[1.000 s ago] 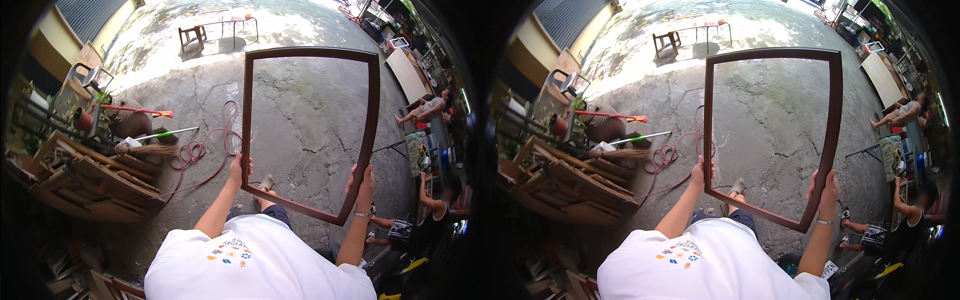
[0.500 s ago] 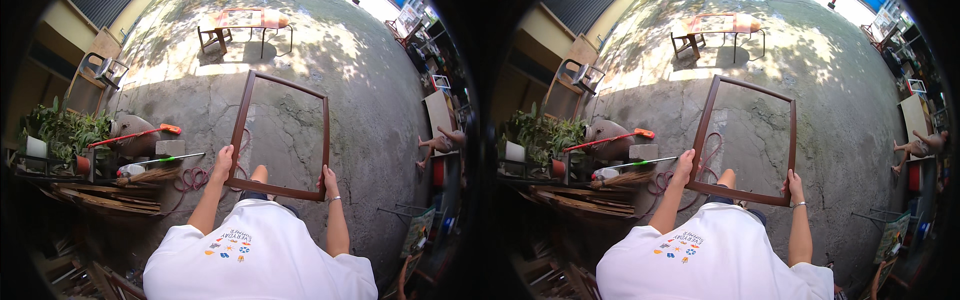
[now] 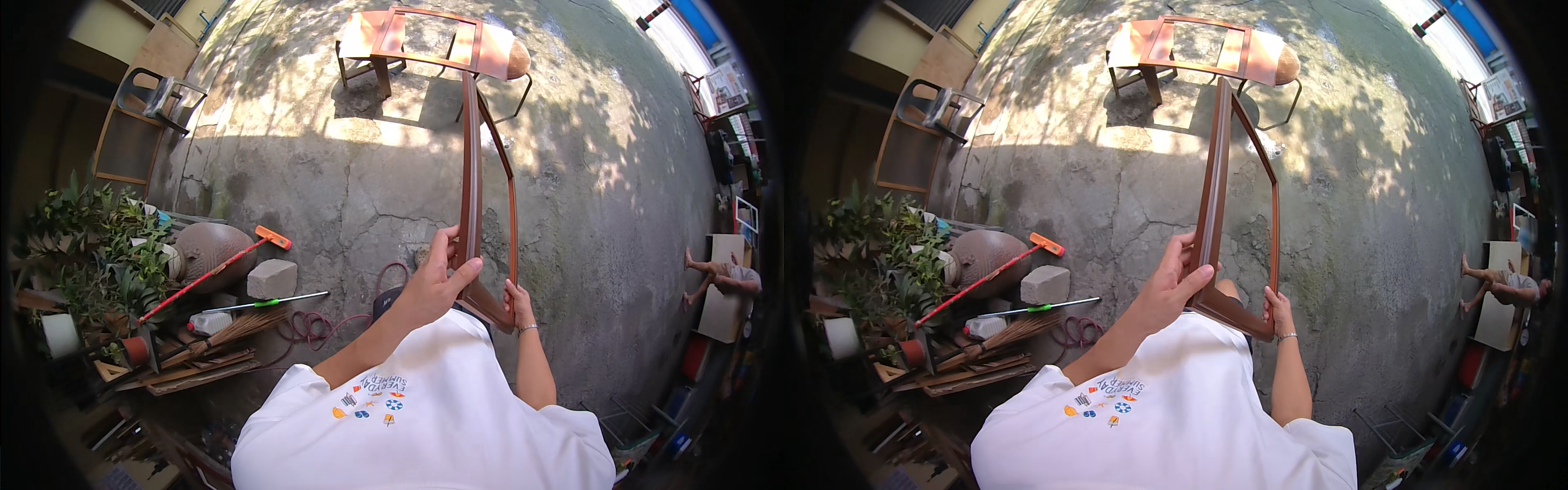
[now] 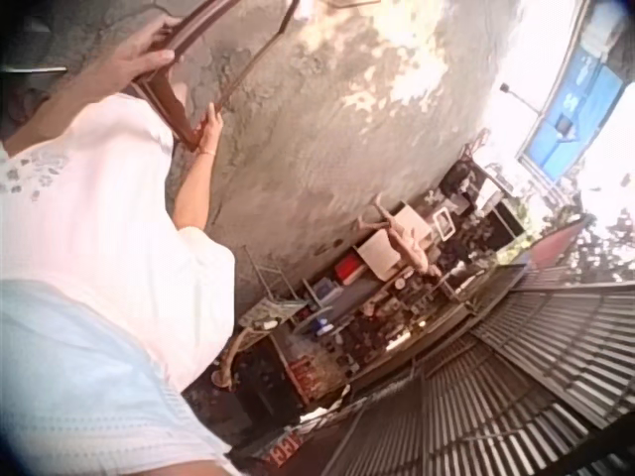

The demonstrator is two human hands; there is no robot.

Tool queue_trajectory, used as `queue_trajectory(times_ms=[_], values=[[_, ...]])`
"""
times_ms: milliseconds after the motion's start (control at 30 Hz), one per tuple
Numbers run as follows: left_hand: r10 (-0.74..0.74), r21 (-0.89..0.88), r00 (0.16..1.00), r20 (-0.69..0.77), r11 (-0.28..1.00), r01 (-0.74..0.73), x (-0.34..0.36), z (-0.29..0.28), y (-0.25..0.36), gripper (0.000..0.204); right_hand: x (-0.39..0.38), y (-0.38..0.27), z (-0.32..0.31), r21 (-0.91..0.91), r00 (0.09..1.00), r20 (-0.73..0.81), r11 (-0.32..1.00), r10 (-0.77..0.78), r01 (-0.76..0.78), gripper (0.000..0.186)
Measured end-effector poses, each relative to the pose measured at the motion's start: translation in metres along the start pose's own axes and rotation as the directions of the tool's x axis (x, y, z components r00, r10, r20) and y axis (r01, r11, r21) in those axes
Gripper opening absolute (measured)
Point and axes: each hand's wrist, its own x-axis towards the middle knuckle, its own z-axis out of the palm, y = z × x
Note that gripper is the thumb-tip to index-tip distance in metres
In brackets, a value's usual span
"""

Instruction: The person uses a spray gun to apply a reddish-brown finish to wooden frames. They move the frames between a stand and a workbench, flip them to coat both sides, and handle them by hand during the process.

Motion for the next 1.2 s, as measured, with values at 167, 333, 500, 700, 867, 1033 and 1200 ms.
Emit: queue_trajectory(times_ms=[167,333,500,700,867,1033,1200], values=[[0.156,0.086,0.975,0.158,0.982,-0.171,0.120,-0.013,0.092,0.082,0.103,-0.136,0.069,0.038,0.993,-0.027,0.992,-0.117,0.118,0.026],[0.254,-0.032,0.967,-0.032,0.966,-0.255,0.267,-0.116,0.116,0.077,0.229,-0.282,0.136,-0.132,0.947,-0.053,0.942,-0.317,0.308,0.028],[0.086,-0.419,0.895,-0.438,0.861,-0.288,0.461,-0.321,0.058,0.043,0.429,-0.413,0.239,-0.089,0.863,-0.177,0.881,-0.474,0.465,0.029],[-0.264,-0.611,0.758,-0.596,0.762,-0.215,0.663,-0.520,-0.064,0.039,0.649,-0.482,0.319,-0.192,0.825,-0.253,0.862,-0.506,0.469,0.031],[-0.446,-0.634,0.619,-0.647,0.766,-0.110,0.736,-0.568,-0.130,0.031,0.733,-0.489,0.330,-0.329,0.806,-0.334,0.862,-0.489,0.386,0.032],[-0.491,-0.673,0.609,-0.624,0.733,-0.098,0.784,-0.566,-0.142,0.035,0.763,-0.508,0.322,-0.589,0.713,-0.348,0.734,-0.608,0.338,0.042],[-0.489,-0.649,0.545,-0.681,0.748,-0.139,0.732,-0.555,-0.158,0.051,0.731,-0.515,0.340,-0.827,0.475,-0.306,0.477,-0.825,0.296,0.047]])
